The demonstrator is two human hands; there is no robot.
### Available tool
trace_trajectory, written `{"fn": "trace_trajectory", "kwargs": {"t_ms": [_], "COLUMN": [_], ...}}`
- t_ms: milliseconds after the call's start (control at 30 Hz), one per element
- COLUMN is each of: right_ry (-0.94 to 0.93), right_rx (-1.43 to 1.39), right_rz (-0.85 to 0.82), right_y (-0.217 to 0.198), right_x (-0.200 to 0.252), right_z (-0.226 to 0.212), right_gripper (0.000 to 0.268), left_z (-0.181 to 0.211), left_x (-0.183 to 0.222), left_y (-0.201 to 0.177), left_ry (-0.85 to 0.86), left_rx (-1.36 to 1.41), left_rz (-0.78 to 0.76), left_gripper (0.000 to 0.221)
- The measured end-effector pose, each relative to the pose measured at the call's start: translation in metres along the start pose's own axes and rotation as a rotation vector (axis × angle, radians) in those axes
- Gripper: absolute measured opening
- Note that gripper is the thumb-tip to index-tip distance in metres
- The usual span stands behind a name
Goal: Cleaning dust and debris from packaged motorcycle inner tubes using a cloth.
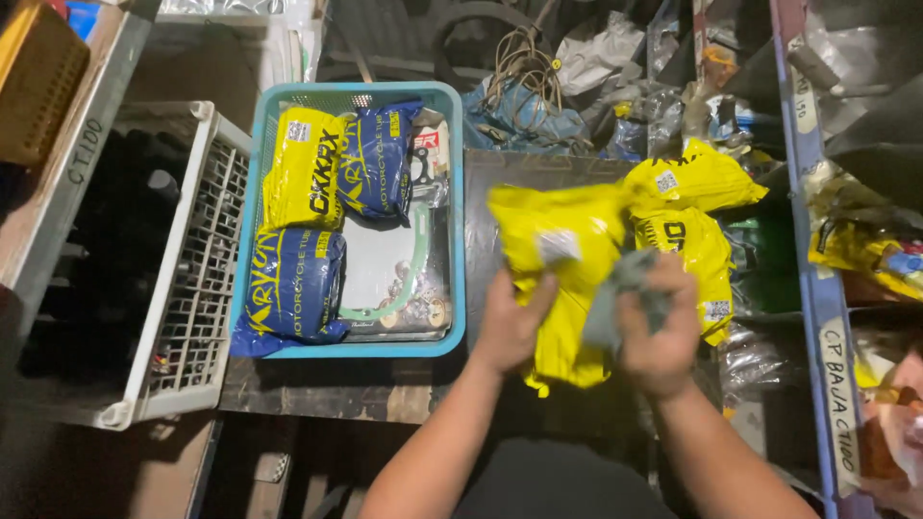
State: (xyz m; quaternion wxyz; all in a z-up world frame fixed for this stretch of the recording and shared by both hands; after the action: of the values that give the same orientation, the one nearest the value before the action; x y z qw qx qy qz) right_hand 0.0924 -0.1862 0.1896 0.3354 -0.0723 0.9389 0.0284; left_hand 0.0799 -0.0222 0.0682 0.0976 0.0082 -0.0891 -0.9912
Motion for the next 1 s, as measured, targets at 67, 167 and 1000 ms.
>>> {"fn": "trace_trajectory", "kwargs": {"t_ms": [67,167,1000], "right_ry": [0.0,-0.068,0.021], "right_rx": [-0.069,-0.144,-0.197], "right_rz": [-0.121,-0.217,-0.169], "right_y": [0.003,0.003,0.085], "right_x": [0.023,0.027,0.028], "right_z": [0.002,0.012,0.041], "right_gripper": [0.011,0.017,0.02], "left_z": [0.018,0.028,0.041], "left_x": [-0.007,-0.009,-0.024], "left_y": [-0.017,-0.022,-0.098], "left_ry": [0.045,0.075,-0.089], "left_rx": [0.081,0.18,0.195], "left_rz": [0.071,0.102,-0.063], "left_gripper": [0.042,0.044,0.058]}}
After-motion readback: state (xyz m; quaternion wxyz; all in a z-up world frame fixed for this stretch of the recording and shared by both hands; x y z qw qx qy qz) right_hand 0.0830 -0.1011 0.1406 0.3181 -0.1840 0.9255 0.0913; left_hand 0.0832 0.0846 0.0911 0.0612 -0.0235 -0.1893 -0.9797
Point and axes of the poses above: each hand's wrist, its own x-axis away from the middle knuckle, its own y-axis out of the palm, z = x × y, the point moved 9 cm from there along -x, towards the middle knuckle, and after that the axes turned 12 degrees about -x, right-handed, at the moved point
